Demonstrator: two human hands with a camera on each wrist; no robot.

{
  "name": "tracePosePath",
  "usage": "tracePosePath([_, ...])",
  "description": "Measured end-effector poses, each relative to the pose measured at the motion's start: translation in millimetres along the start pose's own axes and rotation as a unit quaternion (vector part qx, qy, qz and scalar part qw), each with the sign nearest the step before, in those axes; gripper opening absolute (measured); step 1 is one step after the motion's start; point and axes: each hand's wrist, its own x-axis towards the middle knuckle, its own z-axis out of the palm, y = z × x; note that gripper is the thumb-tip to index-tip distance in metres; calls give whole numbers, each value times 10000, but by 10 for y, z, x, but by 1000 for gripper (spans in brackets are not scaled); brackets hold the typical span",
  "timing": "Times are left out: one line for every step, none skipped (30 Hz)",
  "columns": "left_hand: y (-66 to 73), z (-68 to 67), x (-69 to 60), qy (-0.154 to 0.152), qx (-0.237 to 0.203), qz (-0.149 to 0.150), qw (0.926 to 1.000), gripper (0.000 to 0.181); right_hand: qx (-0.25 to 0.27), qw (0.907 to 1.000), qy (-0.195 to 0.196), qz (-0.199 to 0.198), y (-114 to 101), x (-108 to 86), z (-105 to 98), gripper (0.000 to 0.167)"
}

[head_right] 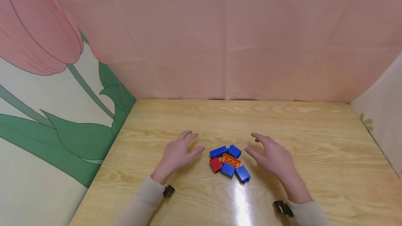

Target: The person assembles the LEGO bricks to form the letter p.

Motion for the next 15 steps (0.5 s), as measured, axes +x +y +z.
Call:
tracePosePath([11, 22, -22, -8, -105, -6, 9999, 73, 26, 10000, -4, -35, -11, 7, 18, 71])
tracePosePath([21, 47, -43, -16, -236, -16, 9997, 72, 51, 10000, -1, -73, -24, 12, 35, 71])
tracePosePath([32, 70, -64, -24, -367, -19, 9993, 71, 68, 9999, -11, -114, -36, 18, 53, 70])
tracePosePath([41, 96, -85, -40, -497, -29, 9988, 71, 92, 9999, -18, -145, -45, 22, 70, 70])
tracePosePath([50, 118, -105, -62, -612, -49, 9981, 70, 108, 9998, -21, -175, -53, 26, 88, 70])
tracePosePath([60, 138, -124, -94, -743, -79, 9972, 69, 131, 9997, -29, -203, -60, 30, 104, 70])
tracePosePath([68, 159, -142, -128, -846, -87, 9963, 68, 161, 9996, -43, -226, -67, 35, 120, 70])
tracePosePath([79, 176, -159, -181, -930, -110, 9954, 68, 183, 9995, -50, -247, -72, 39, 135, 70])
tracePosePath([90, 190, -173, -229, -986, -120, 9948, 68, 215, 9994, -72, -266, -77, 44, 151, 70])
tracePosePath([102, 200, -188, -275, -1046, -124, 9941, 68, 236, 9993, -96, -288, -81, 49, 166, 70])
tracePosePath([117, 203, -202, -322, -1109, -129, 9932, 68, 259, 9991, -120, -318, -86, 55, 182, 70])
tracePosePath([129, 207, -213, -361, -1159, -129, 9925, 68, 286, 9989, -145, -347, -92, 61, 195, 70])
tracePosePath([139, 214, -223, -404, -1201, -118, 9919, 69, 303, 9987, -165, -375, -98, 68, 209, 69])
tracePosePath([152, 216, -232, -450, -1227, -123, 9913, 68, 309, 9985, -182, -403, -107, 73, 221, 69])
tracePosePath([166, 217, -241, -486, -1256, -112, 9908, 68, 315, 9984, -207, -430, -117, 79, 230, 69])
